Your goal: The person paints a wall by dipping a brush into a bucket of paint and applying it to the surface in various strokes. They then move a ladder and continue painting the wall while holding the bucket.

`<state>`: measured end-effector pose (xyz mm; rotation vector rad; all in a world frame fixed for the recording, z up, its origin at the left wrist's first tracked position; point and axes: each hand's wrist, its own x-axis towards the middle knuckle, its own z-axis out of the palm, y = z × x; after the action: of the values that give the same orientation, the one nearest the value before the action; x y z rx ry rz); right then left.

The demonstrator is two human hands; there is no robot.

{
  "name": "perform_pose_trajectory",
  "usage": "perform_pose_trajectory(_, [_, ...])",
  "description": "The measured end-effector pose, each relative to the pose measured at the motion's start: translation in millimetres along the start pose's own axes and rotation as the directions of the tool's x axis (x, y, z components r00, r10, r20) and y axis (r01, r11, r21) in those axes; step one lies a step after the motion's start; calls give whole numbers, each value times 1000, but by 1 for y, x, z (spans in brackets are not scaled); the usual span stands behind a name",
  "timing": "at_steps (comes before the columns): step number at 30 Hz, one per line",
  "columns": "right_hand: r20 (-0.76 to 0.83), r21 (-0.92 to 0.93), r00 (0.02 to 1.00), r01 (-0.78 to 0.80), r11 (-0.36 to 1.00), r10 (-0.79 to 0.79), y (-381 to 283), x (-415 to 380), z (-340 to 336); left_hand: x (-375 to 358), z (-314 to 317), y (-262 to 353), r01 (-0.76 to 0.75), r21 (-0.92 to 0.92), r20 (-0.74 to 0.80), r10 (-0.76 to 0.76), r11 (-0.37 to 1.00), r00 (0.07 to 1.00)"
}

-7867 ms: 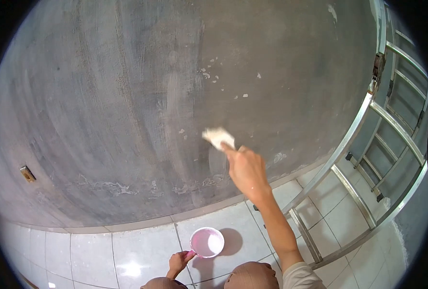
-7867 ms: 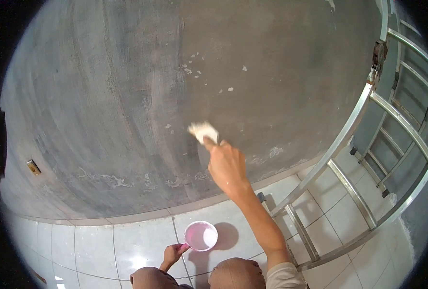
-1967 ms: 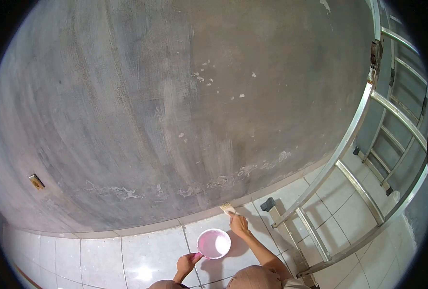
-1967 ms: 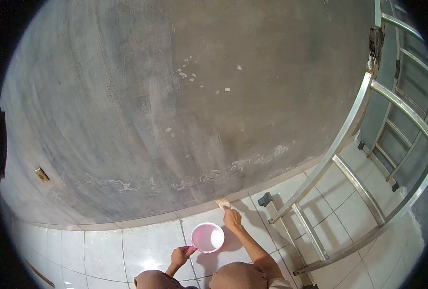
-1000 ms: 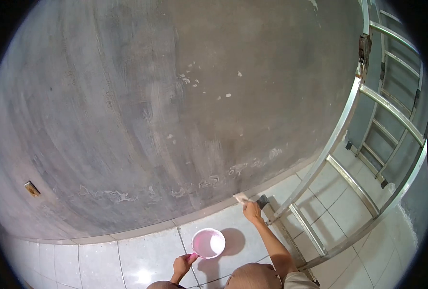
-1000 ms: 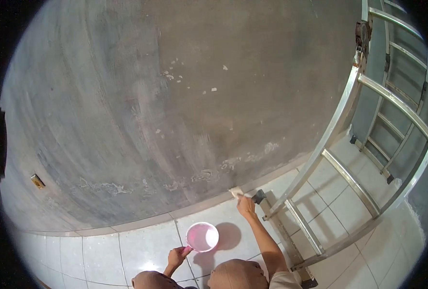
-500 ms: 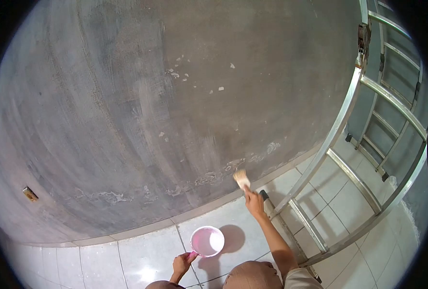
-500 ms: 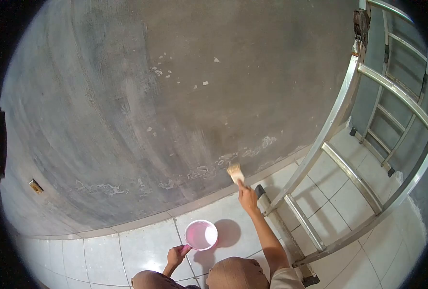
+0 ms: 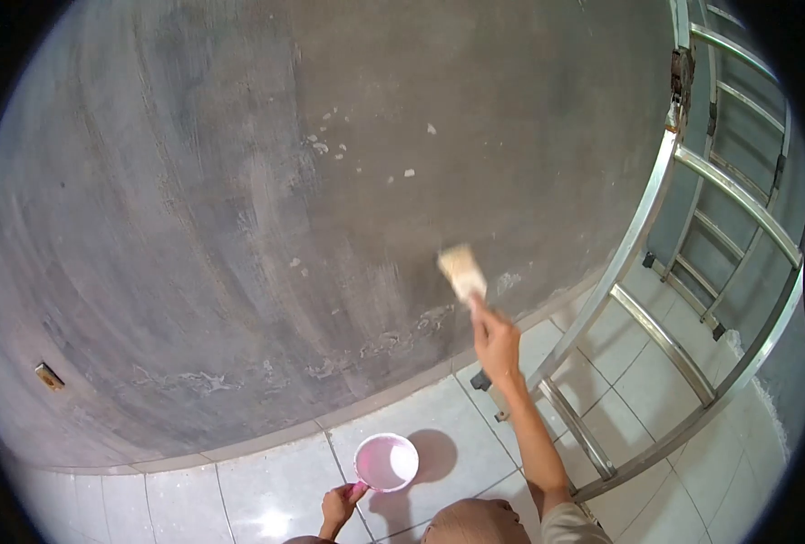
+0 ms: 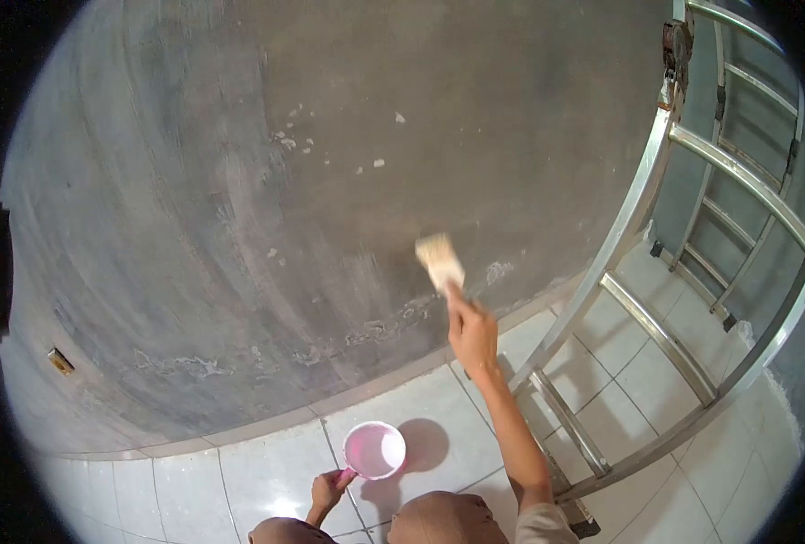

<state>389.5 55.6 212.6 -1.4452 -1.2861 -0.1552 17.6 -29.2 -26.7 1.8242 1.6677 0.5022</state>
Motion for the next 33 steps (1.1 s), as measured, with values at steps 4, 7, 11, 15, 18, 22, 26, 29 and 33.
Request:
perform_pose_trajectory(4, [55,38,998,-8,999,6,-3,23,6,0,-4,2,31,7,26,-31,999,999])
perform_pose_trajectory(7, [215,-163,974,-36,986,71,56,-33,44,-2,-4,6,24,-29,-1,-24,999,1000])
perform_pose_trajectory(11, [508,-377,812,-91,922,288,107,-103,48,-1,-8,10,38,-7,38,-38,999,999])
perform_pose_trajectory(15, [468,-390,848,-53,919,248,92,-56,51,-4,-10,13,63,22,47,-64,998,997])
perform_pose_trajectory(18, [408,-285,905,4,958,118,16,11,15,-3,-9,11,48,-5,25,-48,999,999])
perform_pose_trajectory(22, [130,-142,984,138,980,-119,-38,51,-18,-2,-4,7,-1,-20,-12,1,1000,1000])
perform_pose_trajectory(26, [78,-168,986,162,972,-150,-10,37,19,1,-6,4,89,22,81,-90,996,993])
perform_pose_trajectory(29, [232,-246,973,39,968,20,41,-33,48,-1,-8,10,83,14,58,-84,996,995])
perform_pose_trajectory(33, [585,-427,738,-72,901,336,114,-126,57,0,-9,9,88,23,87,-89,996,992])
